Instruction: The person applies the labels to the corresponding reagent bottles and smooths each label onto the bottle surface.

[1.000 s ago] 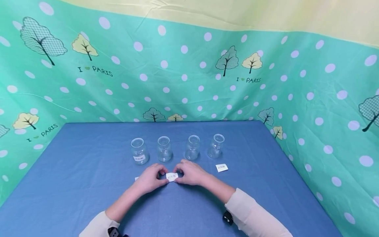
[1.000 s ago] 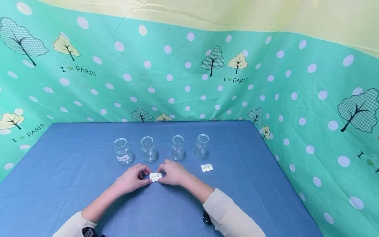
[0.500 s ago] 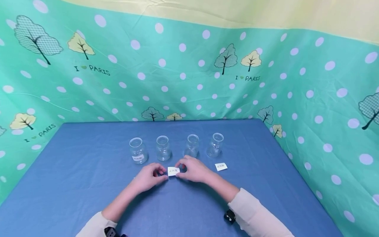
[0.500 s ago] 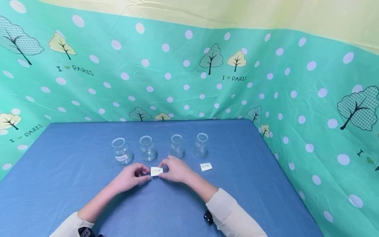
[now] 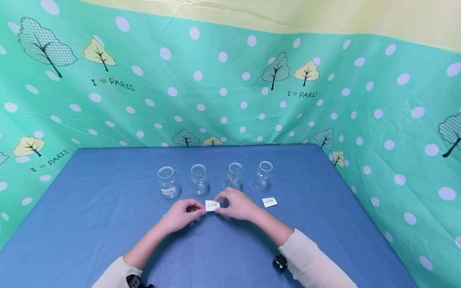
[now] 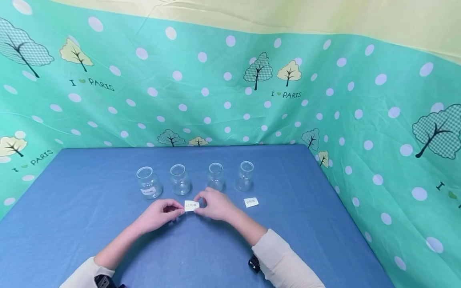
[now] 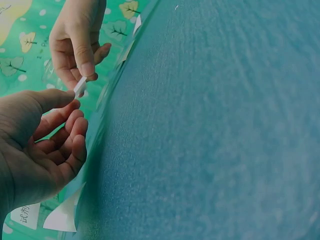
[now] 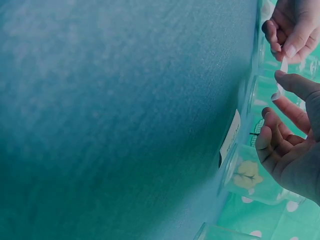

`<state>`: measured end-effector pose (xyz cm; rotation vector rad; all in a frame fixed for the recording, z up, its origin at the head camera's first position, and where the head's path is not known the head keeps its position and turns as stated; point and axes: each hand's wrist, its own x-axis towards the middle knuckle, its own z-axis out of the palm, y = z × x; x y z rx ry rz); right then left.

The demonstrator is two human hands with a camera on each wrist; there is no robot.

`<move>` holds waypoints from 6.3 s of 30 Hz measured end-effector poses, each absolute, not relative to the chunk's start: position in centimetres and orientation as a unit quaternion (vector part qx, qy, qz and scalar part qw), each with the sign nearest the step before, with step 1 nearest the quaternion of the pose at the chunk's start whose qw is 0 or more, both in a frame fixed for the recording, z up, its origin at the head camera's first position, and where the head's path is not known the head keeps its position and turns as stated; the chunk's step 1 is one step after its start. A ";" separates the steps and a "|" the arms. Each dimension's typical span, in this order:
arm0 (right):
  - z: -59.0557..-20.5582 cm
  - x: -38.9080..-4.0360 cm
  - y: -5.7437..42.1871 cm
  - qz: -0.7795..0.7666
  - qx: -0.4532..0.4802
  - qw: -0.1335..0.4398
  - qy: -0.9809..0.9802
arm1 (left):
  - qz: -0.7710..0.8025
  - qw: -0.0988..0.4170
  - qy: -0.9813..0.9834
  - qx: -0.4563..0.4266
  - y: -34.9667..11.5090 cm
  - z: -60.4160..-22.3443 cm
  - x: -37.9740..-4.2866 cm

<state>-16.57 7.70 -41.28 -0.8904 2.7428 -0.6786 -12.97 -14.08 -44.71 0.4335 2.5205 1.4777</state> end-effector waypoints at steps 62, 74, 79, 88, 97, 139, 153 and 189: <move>-41.9 -14.9 7.7 -0.292 -0.334 0.013 0.896 | 0.525 0.071 0.832 0.163 -12.8 -44.0 -12.6; -41.9 -14.8 7.9 -0.323 -0.344 0.026 0.881 | 0.507 0.069 0.838 0.189 -12.4 -44.1 -12.5; -42.1 -15.0 8.0 -0.349 -0.342 0.034 0.872 | 0.509 0.072 0.837 0.187 -12.1 -43.0 -12.0; -41.8 -15.0 8.1 -0.372 -0.326 0.023 0.868 | 0.528 0.060 0.828 0.178 -12.1 -43.9 -12.4; -41.6 -15.2 8.4 -0.392 -0.287 0.014 0.874 | 0.535 0.042 0.828 0.161 -12.0 -43.9 -12.3; -41.3 -16.0 9.3 -0.430 -0.127 -0.053 0.892 | 0.495 0.099 0.862 0.054 -11.5 -44.5 -11.4; -41.3 -15.8 9.2 -0.423 -0.127 -0.053 0.895 | 0.390 0.057 0.919 0.034 -11.4 -44.3 -11.3; -41.7 -15.5 8.8 -0.382 -0.138 -0.061 0.912 | 0.481 -0.009 0.876 0.047 -11.3 -42.6 -12.3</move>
